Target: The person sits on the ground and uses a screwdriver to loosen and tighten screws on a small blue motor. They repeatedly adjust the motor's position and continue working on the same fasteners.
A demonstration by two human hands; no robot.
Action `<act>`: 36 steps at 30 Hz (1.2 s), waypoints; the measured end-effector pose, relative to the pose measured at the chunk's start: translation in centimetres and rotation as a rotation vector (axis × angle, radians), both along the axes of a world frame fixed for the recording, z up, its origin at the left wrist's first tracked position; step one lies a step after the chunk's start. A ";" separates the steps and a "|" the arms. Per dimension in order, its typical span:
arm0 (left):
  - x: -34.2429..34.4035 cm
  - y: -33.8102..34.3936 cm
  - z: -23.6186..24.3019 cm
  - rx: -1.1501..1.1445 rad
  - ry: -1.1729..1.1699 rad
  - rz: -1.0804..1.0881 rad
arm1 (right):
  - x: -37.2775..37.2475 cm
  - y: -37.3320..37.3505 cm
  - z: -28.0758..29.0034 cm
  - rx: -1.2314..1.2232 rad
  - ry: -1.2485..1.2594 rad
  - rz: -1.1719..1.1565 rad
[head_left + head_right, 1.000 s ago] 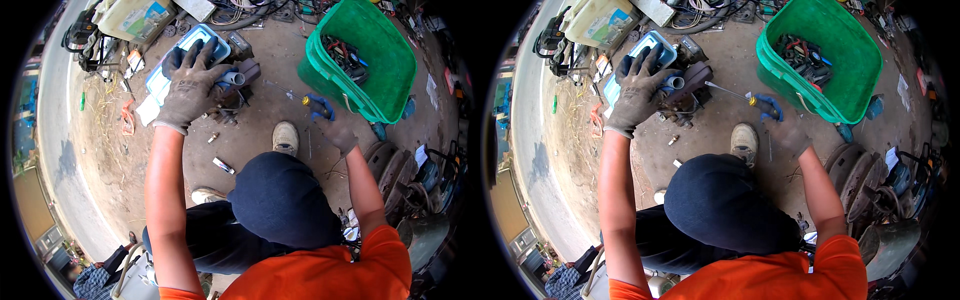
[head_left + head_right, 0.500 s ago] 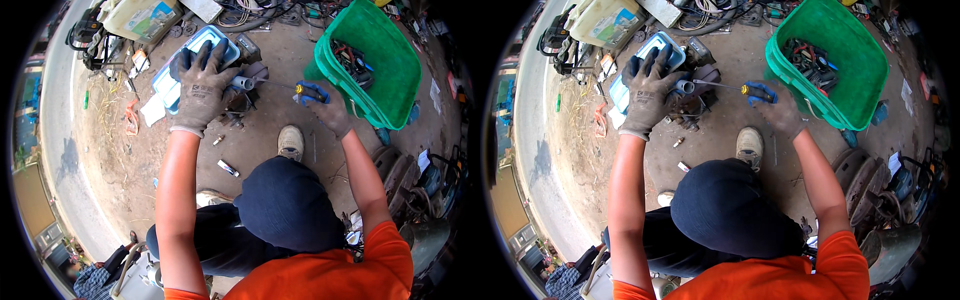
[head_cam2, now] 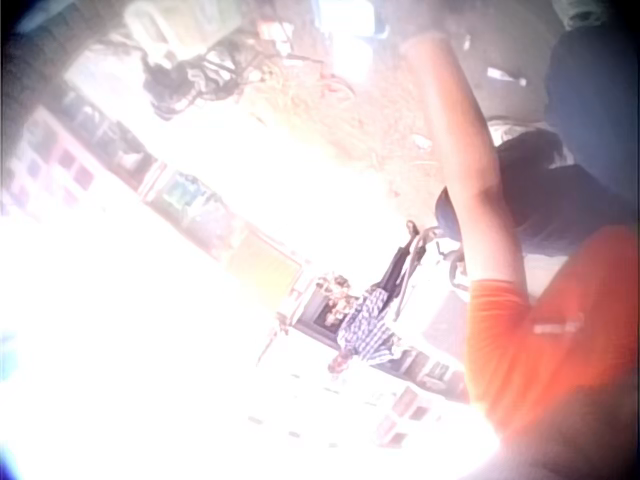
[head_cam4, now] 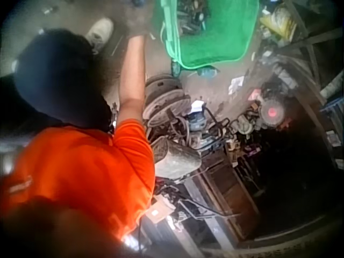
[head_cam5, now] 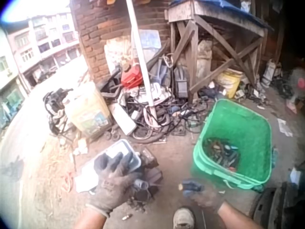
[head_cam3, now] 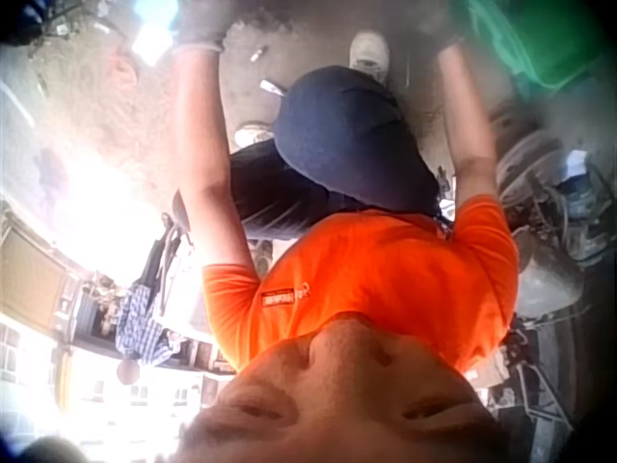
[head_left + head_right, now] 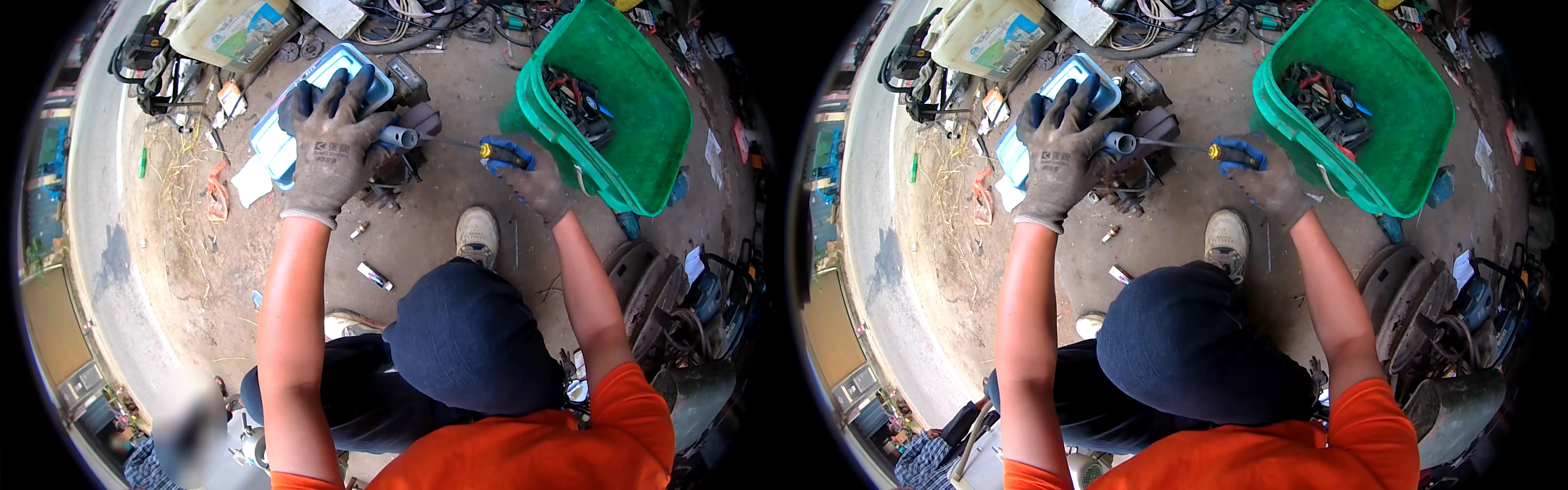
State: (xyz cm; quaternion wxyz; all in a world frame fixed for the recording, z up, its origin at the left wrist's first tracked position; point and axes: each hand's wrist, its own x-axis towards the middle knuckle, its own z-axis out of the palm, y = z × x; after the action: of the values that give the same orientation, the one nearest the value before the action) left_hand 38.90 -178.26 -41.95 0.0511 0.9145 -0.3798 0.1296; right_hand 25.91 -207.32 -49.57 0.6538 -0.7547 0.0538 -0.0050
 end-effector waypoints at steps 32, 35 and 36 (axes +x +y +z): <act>-0.3 -0.3 0.1 0.014 0.045 0.036 | 3.8 6.3 1.8 -0.339 -0.230 0.240; -0.1 0.1 0.1 -0.031 0.017 0.000 | 5.3 8.1 3.5 -0.476 -0.250 0.268; 0.1 0.3 0.2 -0.046 0.008 -0.014 | 5.8 8.8 3.8 -0.530 -0.223 0.267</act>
State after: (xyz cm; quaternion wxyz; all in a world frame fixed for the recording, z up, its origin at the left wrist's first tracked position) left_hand 38.99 -177.94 -41.71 0.0747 0.9109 -0.3829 0.1345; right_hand 31.73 -198.56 -45.75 0.4313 -0.8939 -0.1210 -0.0159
